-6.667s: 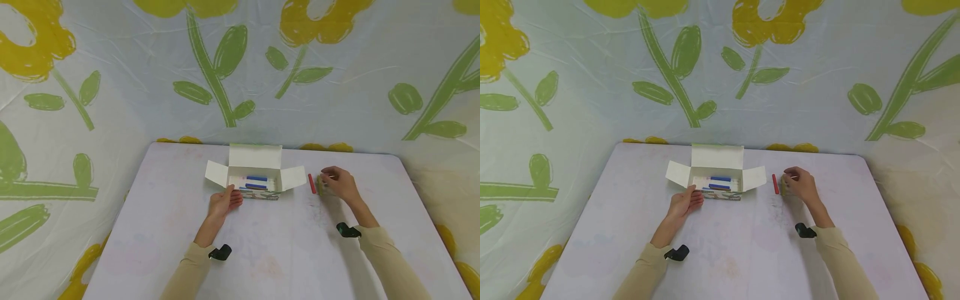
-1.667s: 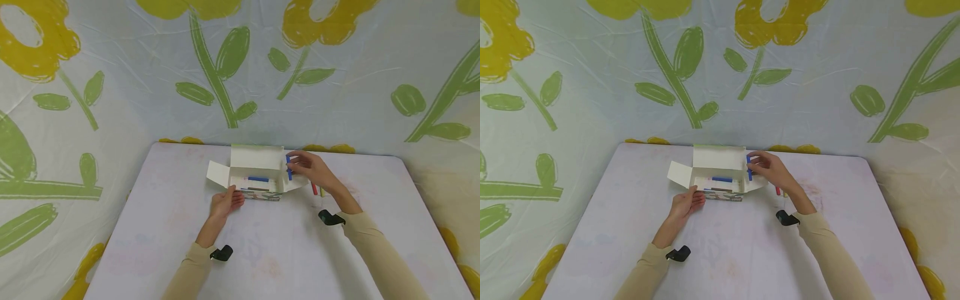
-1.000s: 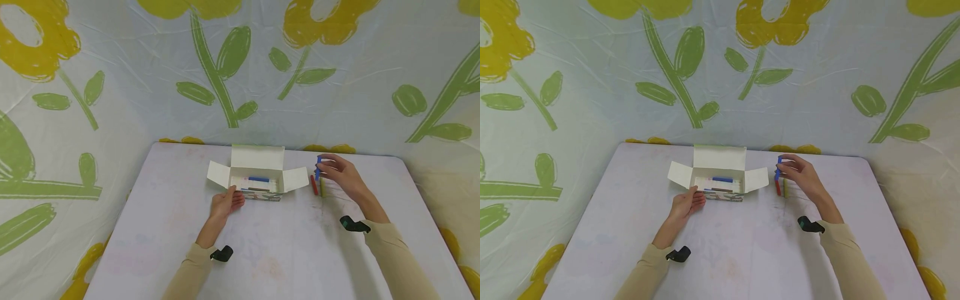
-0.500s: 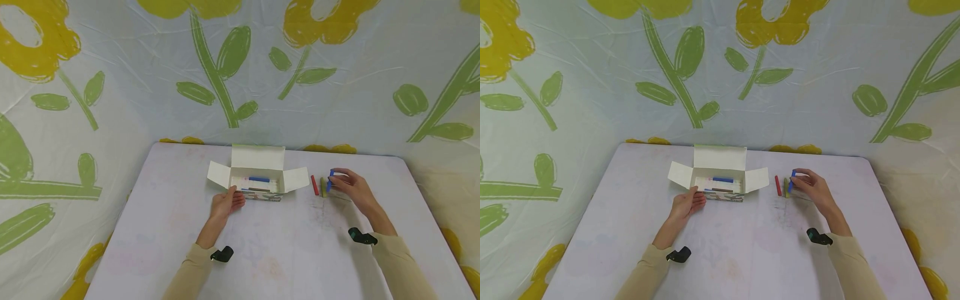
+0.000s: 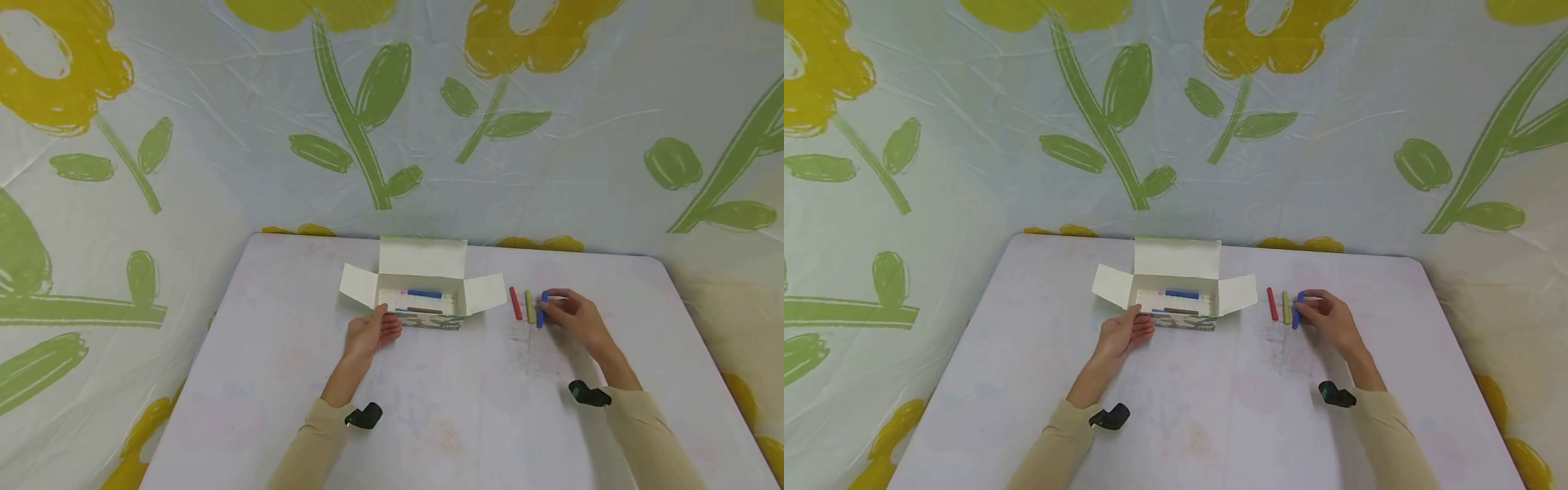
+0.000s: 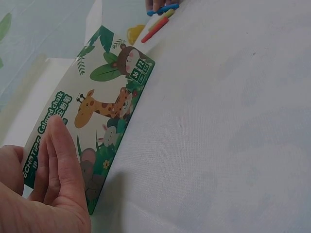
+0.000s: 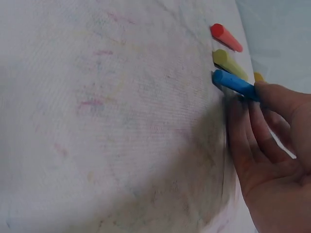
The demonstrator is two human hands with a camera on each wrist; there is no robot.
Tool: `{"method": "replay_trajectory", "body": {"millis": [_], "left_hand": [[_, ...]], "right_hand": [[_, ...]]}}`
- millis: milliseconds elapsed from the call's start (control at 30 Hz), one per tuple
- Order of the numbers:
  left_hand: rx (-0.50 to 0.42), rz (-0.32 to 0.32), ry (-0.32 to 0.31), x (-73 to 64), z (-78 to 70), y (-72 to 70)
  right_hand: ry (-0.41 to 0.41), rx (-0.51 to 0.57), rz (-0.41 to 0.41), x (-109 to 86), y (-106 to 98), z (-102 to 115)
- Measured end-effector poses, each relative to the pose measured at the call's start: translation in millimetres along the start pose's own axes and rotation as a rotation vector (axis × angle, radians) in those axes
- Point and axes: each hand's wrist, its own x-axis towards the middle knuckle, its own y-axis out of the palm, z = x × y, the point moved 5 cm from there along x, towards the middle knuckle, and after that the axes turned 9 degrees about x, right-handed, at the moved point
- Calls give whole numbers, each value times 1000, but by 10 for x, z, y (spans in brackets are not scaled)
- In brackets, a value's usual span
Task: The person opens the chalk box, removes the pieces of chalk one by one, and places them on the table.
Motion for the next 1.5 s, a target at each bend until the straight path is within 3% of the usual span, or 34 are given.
{"method": "replay_trajectory", "body": {"millis": [200, 467, 700, 1000, 1233, 1500], "left_hand": [[-11, -3, 4, 7, 11, 5], [-7, -6, -1, 12, 11, 5], [10, -5, -5, 8, 10, 1], [-6, -10, 2, 29, 36, -3], [-23, -9, 10, 42, 44, 1], [-22, -12, 21, 22, 23, 5]], "right_hand": [[-69, -109, -45, 29, 42, 54], [-13, -119, -50, 62, 32, 162], [-109, -141, -68, 74, -14, 498], [-219, -107, -36, 77, 75, 960], [-318, -79, 17, 98, 274, 1274], [-349, -56, 76, 114, 543, 1550]]}}
